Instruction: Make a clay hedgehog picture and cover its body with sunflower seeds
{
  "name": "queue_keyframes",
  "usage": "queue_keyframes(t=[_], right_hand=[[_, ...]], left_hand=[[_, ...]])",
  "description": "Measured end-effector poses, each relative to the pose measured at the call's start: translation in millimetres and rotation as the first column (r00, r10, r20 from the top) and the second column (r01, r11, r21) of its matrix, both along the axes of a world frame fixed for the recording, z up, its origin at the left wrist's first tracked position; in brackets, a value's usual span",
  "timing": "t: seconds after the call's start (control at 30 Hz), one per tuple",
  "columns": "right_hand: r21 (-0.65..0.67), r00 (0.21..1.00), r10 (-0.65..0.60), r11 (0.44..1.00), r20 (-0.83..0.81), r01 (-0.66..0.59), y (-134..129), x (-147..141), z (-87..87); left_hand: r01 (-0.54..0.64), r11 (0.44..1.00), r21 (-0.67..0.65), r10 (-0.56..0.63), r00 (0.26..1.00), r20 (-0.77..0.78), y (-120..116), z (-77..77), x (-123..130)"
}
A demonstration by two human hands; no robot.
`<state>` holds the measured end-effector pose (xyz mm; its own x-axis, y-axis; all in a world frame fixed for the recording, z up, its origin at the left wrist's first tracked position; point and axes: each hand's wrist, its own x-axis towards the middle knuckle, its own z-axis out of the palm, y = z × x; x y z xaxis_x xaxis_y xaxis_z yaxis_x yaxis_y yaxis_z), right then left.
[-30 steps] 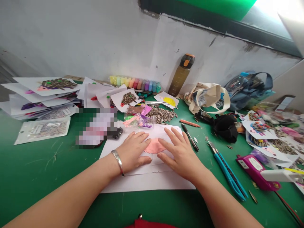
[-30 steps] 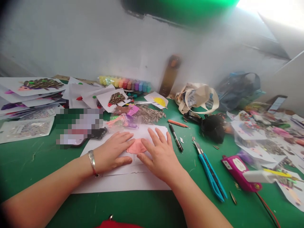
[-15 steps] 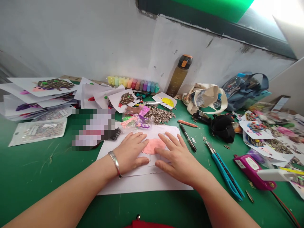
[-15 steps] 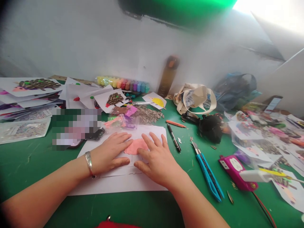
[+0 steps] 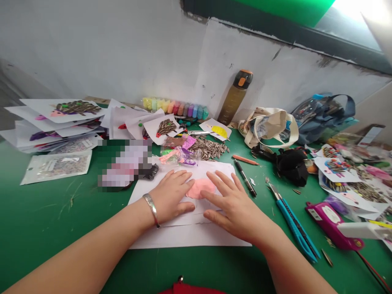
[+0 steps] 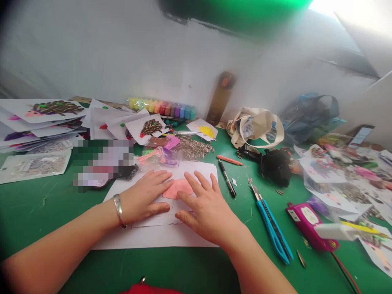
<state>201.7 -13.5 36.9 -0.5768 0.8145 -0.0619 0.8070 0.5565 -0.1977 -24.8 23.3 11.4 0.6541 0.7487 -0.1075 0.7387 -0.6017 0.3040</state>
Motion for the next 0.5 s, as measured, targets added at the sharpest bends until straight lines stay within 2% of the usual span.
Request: queue_keyframes(t=[0.1, 0.5], right_hand=[[-0.029, 1.0, 0.009, 1.0, 0.012, -0.009, 0.0, -0.4, 0.8], [0.008, 1.0, 0.006, 1.0, -0.022, -0.006, 0.1, 0.2, 2.5]], left_hand=[[-0.009, 1.0, -0.008, 0.009, 1.0, 0.006, -0.2, -0.7, -0.8], [-0.008, 1.0, -0.025, 0.008, 1.0, -0.019, 0.0, 1.9, -0.2]])
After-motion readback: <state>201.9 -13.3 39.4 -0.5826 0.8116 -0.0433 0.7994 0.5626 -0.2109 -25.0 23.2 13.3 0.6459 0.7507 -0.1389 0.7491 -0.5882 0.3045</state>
